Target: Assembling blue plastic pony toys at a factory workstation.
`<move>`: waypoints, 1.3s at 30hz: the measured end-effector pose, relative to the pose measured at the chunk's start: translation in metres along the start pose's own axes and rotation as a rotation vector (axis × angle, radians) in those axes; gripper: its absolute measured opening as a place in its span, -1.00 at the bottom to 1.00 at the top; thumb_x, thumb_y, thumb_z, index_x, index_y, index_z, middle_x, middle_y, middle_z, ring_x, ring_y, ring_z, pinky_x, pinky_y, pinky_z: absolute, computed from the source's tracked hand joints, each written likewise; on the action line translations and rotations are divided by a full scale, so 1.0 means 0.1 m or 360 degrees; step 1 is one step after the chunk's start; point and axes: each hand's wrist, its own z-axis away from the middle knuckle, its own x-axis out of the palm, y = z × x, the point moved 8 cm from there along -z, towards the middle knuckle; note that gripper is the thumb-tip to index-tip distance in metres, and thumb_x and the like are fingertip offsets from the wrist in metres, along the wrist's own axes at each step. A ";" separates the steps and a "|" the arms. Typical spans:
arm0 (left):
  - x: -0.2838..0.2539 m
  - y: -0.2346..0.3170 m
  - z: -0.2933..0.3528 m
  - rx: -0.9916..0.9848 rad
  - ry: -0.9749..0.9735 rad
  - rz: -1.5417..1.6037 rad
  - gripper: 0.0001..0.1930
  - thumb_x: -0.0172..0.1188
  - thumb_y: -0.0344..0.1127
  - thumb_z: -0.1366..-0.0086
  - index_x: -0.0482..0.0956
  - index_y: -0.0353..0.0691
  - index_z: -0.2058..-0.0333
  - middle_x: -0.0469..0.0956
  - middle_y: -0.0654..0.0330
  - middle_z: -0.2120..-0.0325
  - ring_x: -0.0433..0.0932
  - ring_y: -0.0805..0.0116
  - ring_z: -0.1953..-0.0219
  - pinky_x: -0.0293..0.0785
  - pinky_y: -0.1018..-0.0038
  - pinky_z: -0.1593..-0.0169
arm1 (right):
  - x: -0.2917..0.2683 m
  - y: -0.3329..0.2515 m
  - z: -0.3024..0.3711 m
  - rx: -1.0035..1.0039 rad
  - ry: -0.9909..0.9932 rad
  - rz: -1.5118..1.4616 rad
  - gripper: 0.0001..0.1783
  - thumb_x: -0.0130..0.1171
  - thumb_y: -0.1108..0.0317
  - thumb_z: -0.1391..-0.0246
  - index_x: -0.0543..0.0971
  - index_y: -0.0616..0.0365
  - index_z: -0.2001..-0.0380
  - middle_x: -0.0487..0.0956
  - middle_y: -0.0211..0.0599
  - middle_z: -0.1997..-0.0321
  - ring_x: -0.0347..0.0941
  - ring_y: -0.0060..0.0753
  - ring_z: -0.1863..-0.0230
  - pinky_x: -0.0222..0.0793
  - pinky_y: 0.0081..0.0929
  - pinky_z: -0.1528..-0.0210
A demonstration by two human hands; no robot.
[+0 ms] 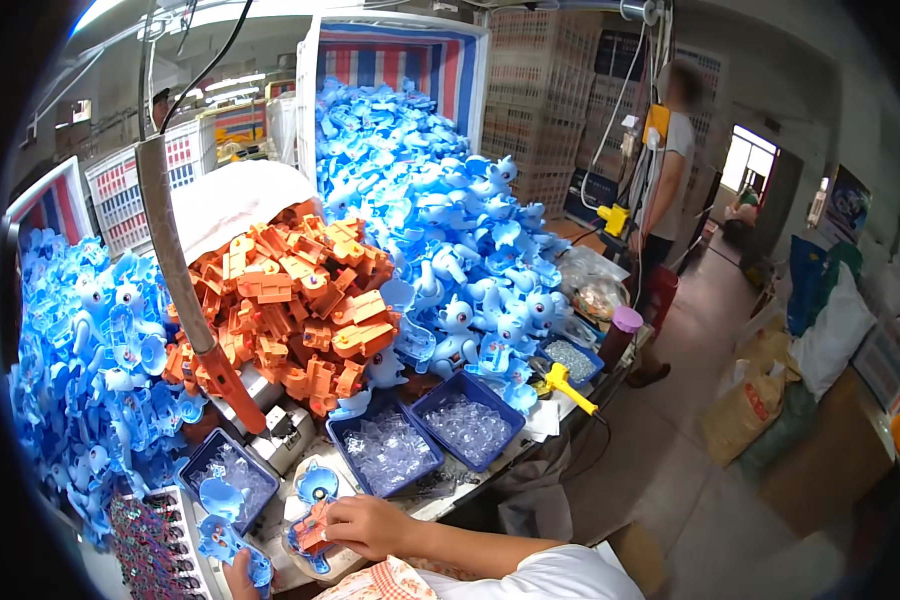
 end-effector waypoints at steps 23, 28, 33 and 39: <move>-0.05 0.52 0.15 -0.0807 0.0676 0.1774 -0.79 0.08 -0.29 -0.39 0.46 -0.24 0.08 0.59 0.29 0.36 0.58 0.56 0.39 0.51 0.61 0.30 | -0.03 -0.06 -0.30 -0.0250 -0.0314 -0.0034 -0.66 0.39 0.50 0.33 0.59 0.08 0.35 0.59 -0.32 0.07 0.45 -0.15 0.14 0.37 -0.26 0.14; 0.06 0.53 0.19 -0.0815 0.0629 0.1686 -0.76 0.17 -0.33 -0.33 0.47 -0.28 0.08 0.58 0.28 0.29 0.57 0.55 0.32 0.55 0.57 0.24 | 0.29 -0.23 -0.33 -0.0459 -0.0376 -0.0200 -0.65 0.42 0.43 0.27 0.62 0.01 0.29 0.63 -0.41 0.11 0.44 -0.26 0.20 0.32 -0.33 0.14; 0.11 0.74 0.04 -0.0677 0.0417 0.1399 -0.63 0.23 -0.36 -0.29 0.43 -0.33 -0.03 0.57 0.24 0.18 0.55 0.56 0.21 0.53 0.53 0.12 | 0.40 -0.14 -0.33 -0.0281 -0.0382 -0.0348 -0.71 0.41 0.47 0.27 0.65 0.01 0.36 0.61 -0.43 0.36 0.43 -0.31 0.27 0.24 -0.33 0.12; 0.10 0.83 -0.09 -0.0468 0.0425 0.1190 -0.66 0.23 -0.41 -0.25 0.46 -0.35 0.02 0.60 0.21 0.21 0.56 0.55 0.20 0.54 0.52 0.13 | 0.38 -0.04 -0.41 0.0081 -0.0182 -0.0546 -0.76 0.35 0.54 0.22 0.63 0.06 0.38 0.59 -0.40 0.39 0.47 -0.30 0.30 0.21 -0.34 0.14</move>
